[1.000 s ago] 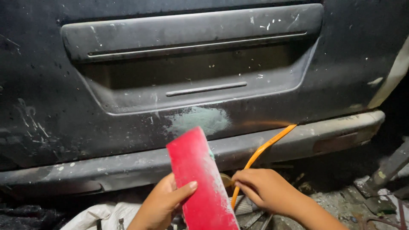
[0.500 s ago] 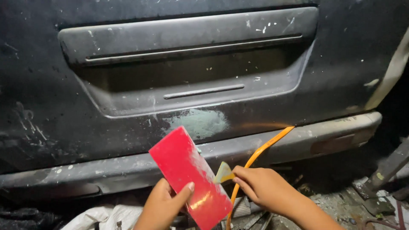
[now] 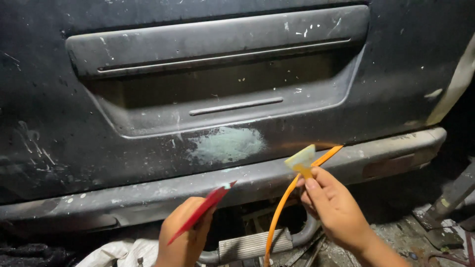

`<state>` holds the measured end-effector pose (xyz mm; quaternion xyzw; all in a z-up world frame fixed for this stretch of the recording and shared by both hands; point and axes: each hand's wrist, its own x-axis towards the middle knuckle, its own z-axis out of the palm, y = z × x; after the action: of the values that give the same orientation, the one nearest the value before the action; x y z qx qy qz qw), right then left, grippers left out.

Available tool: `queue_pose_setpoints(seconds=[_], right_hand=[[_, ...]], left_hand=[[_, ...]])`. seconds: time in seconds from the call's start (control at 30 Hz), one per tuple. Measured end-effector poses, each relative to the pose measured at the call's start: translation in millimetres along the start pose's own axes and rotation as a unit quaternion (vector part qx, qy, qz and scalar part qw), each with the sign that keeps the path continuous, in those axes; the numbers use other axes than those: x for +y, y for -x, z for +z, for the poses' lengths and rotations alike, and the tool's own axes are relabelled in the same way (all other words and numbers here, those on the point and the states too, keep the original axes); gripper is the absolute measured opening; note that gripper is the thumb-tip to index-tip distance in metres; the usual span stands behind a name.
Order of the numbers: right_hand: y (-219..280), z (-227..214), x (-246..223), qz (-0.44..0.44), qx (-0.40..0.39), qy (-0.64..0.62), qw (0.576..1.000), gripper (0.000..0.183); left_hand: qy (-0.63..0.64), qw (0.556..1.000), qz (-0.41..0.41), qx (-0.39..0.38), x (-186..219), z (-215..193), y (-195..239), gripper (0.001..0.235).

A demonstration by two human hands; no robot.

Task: The person applies a light-colored body filler to a damaged area on a car bumper using a small yellow scraper and a red sanding block. They spread the filler over the surface and then smooth it out with the sanding block.

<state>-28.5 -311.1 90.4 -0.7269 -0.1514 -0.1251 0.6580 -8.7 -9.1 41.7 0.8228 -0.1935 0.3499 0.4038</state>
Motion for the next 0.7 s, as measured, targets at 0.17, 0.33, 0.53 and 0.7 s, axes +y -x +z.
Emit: queue_pose_setpoints(seconds=[0.17, 0.33, 0.53, 0.7], right_hand=[[-16, 5, -10, -0.163, -0.250, 0.335, 0.894, 0.027], [-40, -18, 50, 0.065, -0.137, 0.584, 0.798, 0.024], [-13, 2, -13, 0.027, -0.247, 0.404, 0.880, 0.029], [-4, -9, 6, 0.043, -0.097, 0.081, 0.991, 0.034]], left_hand=[[0.201, 0.880, -0.384, -0.196, 26, 12, -9, 0.021], [0.578, 0.667, -0.450, -0.136, 19, 0, -2, 0.037], [0.488, 0.726, -0.446, -0.188, 7, 9, -7, 0.038], [0.391, 0.791, -0.416, -0.220, -5, 6, -6, 0.023]])
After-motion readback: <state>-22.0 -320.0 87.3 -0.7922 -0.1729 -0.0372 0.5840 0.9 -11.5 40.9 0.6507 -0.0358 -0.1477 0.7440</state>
